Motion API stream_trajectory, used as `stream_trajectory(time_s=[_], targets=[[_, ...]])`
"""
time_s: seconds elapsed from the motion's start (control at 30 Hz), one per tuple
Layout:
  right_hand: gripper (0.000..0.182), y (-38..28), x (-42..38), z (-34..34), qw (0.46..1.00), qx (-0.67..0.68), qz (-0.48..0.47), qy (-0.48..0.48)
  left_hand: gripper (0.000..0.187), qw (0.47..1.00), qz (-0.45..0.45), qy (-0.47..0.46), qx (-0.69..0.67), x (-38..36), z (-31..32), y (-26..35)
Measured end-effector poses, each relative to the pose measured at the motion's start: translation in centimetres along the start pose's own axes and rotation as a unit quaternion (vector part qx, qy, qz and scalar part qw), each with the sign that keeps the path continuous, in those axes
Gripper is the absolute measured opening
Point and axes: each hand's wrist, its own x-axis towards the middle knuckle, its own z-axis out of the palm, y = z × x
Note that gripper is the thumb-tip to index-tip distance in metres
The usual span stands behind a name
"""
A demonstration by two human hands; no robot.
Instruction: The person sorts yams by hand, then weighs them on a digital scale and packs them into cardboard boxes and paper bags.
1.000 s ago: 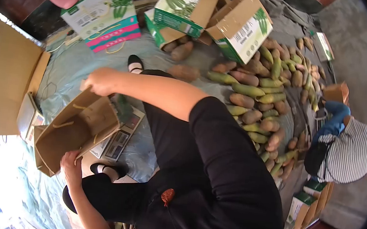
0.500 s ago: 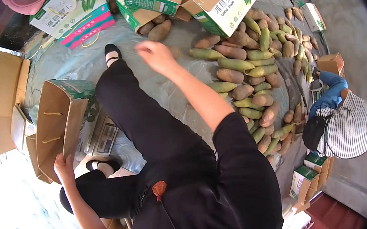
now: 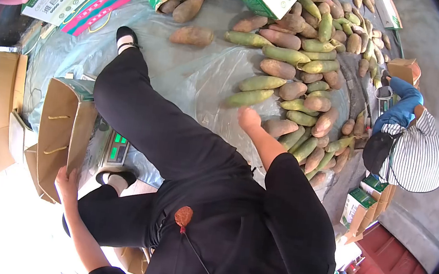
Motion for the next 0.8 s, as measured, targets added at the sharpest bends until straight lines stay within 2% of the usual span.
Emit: stream_trajectory(time_s=[0.03,0.1,0.17,0.23,0.37,0.47,0.5,0.57,0.8], targets=[[0.023,-0.2,0.2,-0.6,1.000,-0.001,-0.004,-0.005,0.015,1.000,-0.001,0.004,-0.013,0.1,-0.1,0.2],[0.025,-0.8,0.8,-1.9,0.986,-0.107,-0.030,0.124,0.016,1.000,-0.012,0.008,-0.008,0.4,0.2,0.2],[0.027,-1.8,1.5,-3.6,0.978,-0.160,-0.060,0.116,0.017,0.996,-0.086,-0.031,0.014,0.5,0.0,0.5],[0.029,-2.9,2.2,-3.9,0.966,-0.211,-0.104,0.108,0.020,0.999,-0.051,0.005,0.002,0.1,0.4,0.0],[0.028,-4.4,4.1,-3.3,0.944,-0.269,-0.181,0.067,0.025,0.994,-0.109,0.003,-0.032,-0.5,0.4,0.6],[0.026,-4.2,4.5,-2.2,0.930,-0.320,-0.176,0.038,0.026,0.995,-0.097,-0.005,0.011,0.1,0.9,0.3],[0.023,-4.3,4.6,-2.1,0.922,-0.346,-0.173,0.034,0.025,0.996,-0.087,0.021,0.019,0.2,1.2,0.2],[0.021,-3.9,4.5,-1.8,0.920,-0.342,-0.186,0.048,0.024,0.995,-0.100,-0.001,-0.001,0.3,1.0,0.5],[0.018,-3.4,3.3,-2.6,0.919,-0.332,-0.207,0.037,0.026,0.997,-0.076,0.020,0.001,0.4,1.3,0.3]])
